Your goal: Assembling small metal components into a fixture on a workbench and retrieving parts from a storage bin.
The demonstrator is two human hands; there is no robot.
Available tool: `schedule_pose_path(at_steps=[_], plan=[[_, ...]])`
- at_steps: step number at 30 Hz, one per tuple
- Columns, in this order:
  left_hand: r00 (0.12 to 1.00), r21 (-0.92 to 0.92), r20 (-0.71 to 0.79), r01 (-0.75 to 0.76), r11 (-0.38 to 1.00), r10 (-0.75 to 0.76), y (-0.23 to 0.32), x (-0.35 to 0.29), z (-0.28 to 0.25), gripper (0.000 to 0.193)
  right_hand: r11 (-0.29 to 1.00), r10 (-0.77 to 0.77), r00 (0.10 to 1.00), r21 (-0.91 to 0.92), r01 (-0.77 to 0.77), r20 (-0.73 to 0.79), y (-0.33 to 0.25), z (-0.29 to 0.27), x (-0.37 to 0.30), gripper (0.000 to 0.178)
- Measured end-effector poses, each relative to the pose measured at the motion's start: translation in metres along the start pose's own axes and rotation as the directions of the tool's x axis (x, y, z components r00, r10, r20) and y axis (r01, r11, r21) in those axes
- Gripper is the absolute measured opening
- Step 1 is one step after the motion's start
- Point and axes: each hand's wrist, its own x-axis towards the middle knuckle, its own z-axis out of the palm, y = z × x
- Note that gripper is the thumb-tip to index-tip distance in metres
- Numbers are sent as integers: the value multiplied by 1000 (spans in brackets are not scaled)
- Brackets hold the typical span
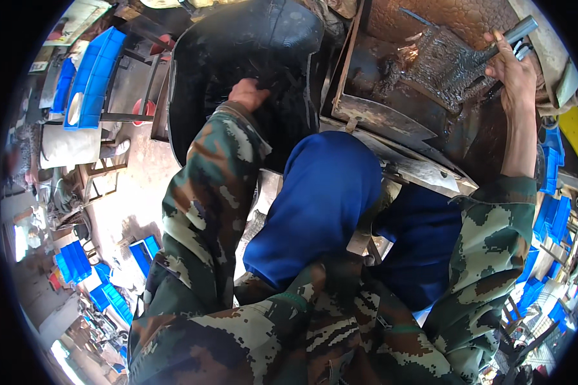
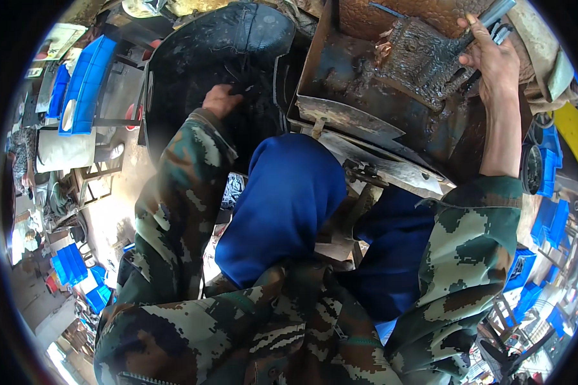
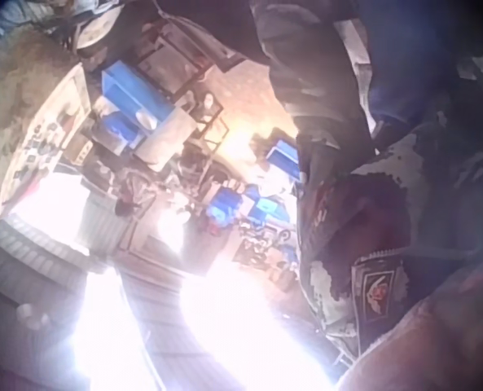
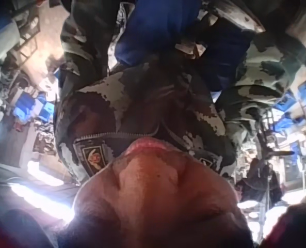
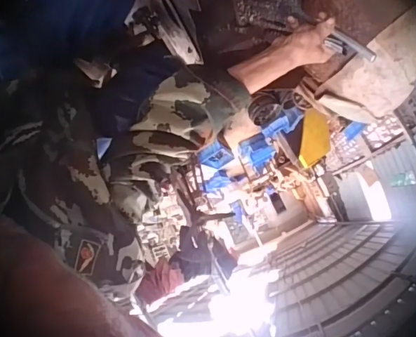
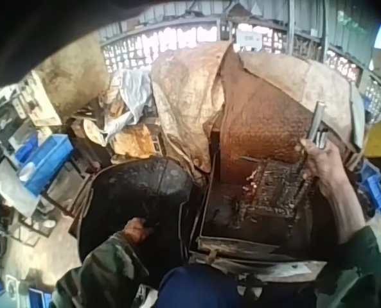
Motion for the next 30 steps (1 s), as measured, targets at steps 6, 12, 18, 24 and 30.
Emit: schedule_pose_path(at_steps=[6,12,18,24,30], plan=[[996,37,23,80,996,-81,-63,9,-36,57,1000,22,999,2,-22,37,-2,11,-1,28],[990,-549,135,102,830,-32,-45,-11,-65,11,1000,14,1000,2,-14,22,-4,7,-2,30],[971,-630,206,35,776,124,-21,-22,-77,5,1000,16,1000,-2,-16,19,-5,6,-3,30],[965,-601,238,56,798,111,-43,-26,-76,16,998,12,998,56,-16,58,-4,32,-5,30],[979,-623,79,-97,776,186,-15,-27,-76,23,1000,8,1000,-26,-8,-3,0,4,1,34]])
